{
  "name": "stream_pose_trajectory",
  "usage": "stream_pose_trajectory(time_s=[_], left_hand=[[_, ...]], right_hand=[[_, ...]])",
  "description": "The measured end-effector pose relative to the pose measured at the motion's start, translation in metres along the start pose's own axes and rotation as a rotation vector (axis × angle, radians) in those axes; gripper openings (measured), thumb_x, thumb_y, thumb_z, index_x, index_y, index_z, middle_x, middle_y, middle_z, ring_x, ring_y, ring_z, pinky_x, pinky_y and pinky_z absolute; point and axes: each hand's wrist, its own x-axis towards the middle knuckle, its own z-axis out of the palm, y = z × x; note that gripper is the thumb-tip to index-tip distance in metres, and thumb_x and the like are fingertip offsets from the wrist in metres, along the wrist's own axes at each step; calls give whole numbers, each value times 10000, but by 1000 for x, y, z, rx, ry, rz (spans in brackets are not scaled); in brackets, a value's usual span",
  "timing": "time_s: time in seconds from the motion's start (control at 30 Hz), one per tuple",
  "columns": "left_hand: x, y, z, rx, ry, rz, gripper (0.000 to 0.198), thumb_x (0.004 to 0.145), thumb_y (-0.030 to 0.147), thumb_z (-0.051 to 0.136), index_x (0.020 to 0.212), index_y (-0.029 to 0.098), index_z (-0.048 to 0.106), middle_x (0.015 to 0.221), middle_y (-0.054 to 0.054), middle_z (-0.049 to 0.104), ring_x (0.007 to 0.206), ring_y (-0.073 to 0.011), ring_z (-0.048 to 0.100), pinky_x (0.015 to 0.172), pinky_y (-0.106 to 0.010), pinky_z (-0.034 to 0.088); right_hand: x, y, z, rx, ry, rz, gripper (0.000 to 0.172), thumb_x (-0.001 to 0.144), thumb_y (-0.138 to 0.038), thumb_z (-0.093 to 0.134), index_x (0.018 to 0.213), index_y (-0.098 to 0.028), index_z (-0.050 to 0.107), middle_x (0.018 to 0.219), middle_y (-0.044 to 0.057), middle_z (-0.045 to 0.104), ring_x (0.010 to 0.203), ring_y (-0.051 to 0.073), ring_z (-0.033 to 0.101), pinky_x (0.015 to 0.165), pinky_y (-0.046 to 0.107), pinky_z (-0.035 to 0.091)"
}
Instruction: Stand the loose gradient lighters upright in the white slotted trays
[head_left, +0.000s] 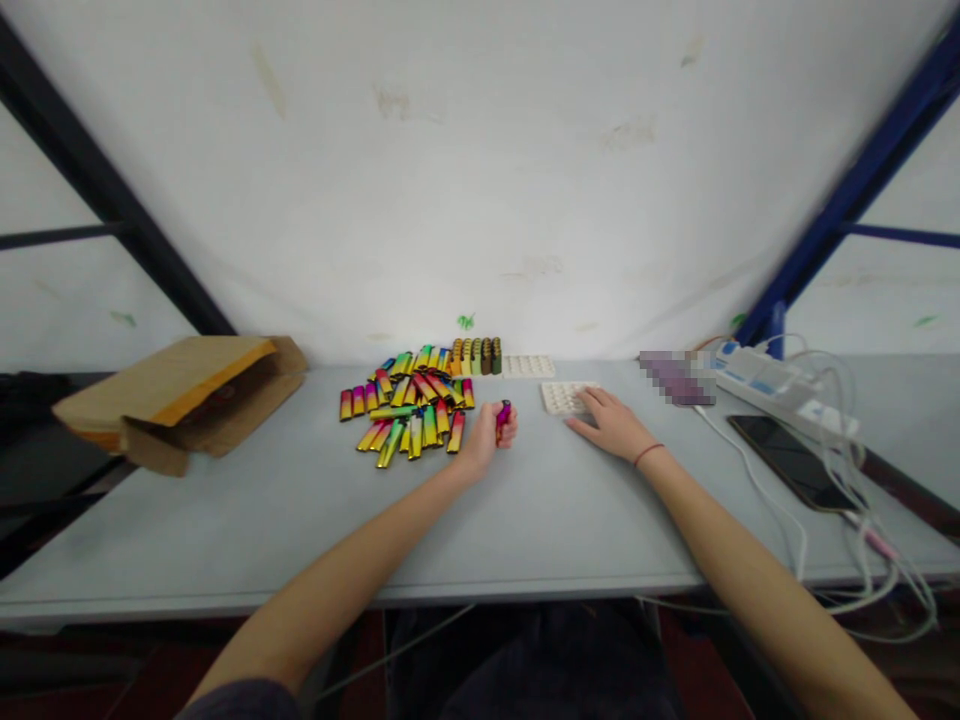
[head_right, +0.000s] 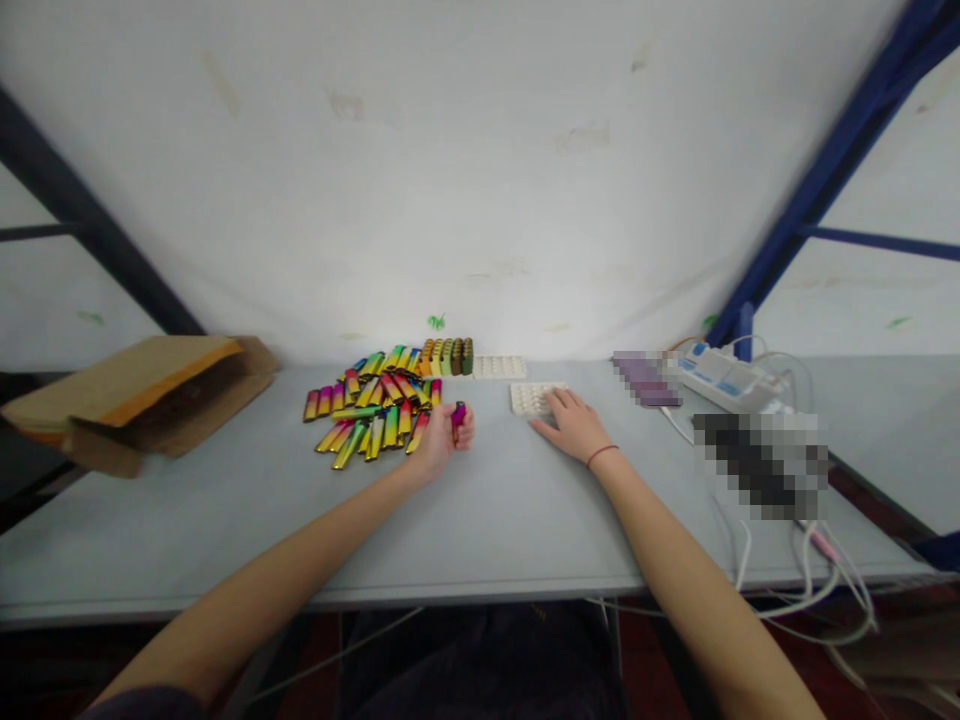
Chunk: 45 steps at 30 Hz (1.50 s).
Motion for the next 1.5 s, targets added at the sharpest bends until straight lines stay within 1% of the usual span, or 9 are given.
stream_pose_trajectory(time_s=[0.33,0.6,0.73,0.9,1.13,1.2,1.3,1.37,1.5], left_hand=[[-1,-1,1,-65,33,7,362,915,441,396,639,206,401,549,64,270,458,-85,242,430,-161,212],[0,-2,0,-120,61,-44,322,875,402,428,624,203,393,535,71,259,447,-79,204,417,-158,172],[-1,-1,1,-130,72,-55,340,906,396,408,630,197,417,533,66,269,447,-80,221,423,-163,179],[-3,4,3,-131,34,-60,400,946,469,378,667,192,453,546,56,317,460,-86,274,438,-169,223],[-3,4,1,-142,-13,-24,429,920,588,419,748,198,468,566,60,363,476,-90,324,450,-175,271],[-3,3,0,-136,-15,-12,375,905,561,456,794,203,467,581,64,377,485,-91,345,454,-176,288],[-2,3,1,-95,-7,51,210,840,366,582,909,223,444,642,74,440,526,-89,409,495,-173,357],[-1,3,1,-36,17,99,263,793,238,623,952,239,414,704,74,494,563,-84,446,535,-179,413],[3,-1,-4,99,23,205,245,852,246,644,963,234,427,856,33,555,659,-89,507,610,-234,520]], right_hand=[[0,0,0,4,-7,1,599,992,-496,517,1444,-103,533,1550,211,496,1435,358,464,1171,505,423],[1,3,4,32,37,-22,569,977,-496,542,1422,-142,559,1520,210,528,1418,377,485,1154,544,437],[1,2,3,24,15,-16,582,982,-501,535,1428,-128,551,1526,208,520,1423,366,483,1166,513,432],[1,2,2,35,17,-16,580,980,-499,539,1428,-131,552,1527,213,519,1430,381,471,1155,538,437],[1,2,2,52,24,-16,568,970,-494,568,1423,-152,561,1514,204,534,1410,374,494,1151,520,438],[1,2,2,46,29,-16,557,969,-491,569,1422,-166,565,1508,198,543,1395,373,509,1142,526,441],[0,0,-1,24,27,-24,539,968,-490,566,1397,-164,595,1481,205,569,1355,382,546,1138,555,425],[0,-3,-3,33,16,-71,517,974,-477,552,1360,-141,630,1436,218,607,1333,374,569,1147,541,416],[0,-4,-7,117,10,-188,560,974,-493,538,1403,-141,610,1441,210,605,1336,338,576,1163,478,413]])
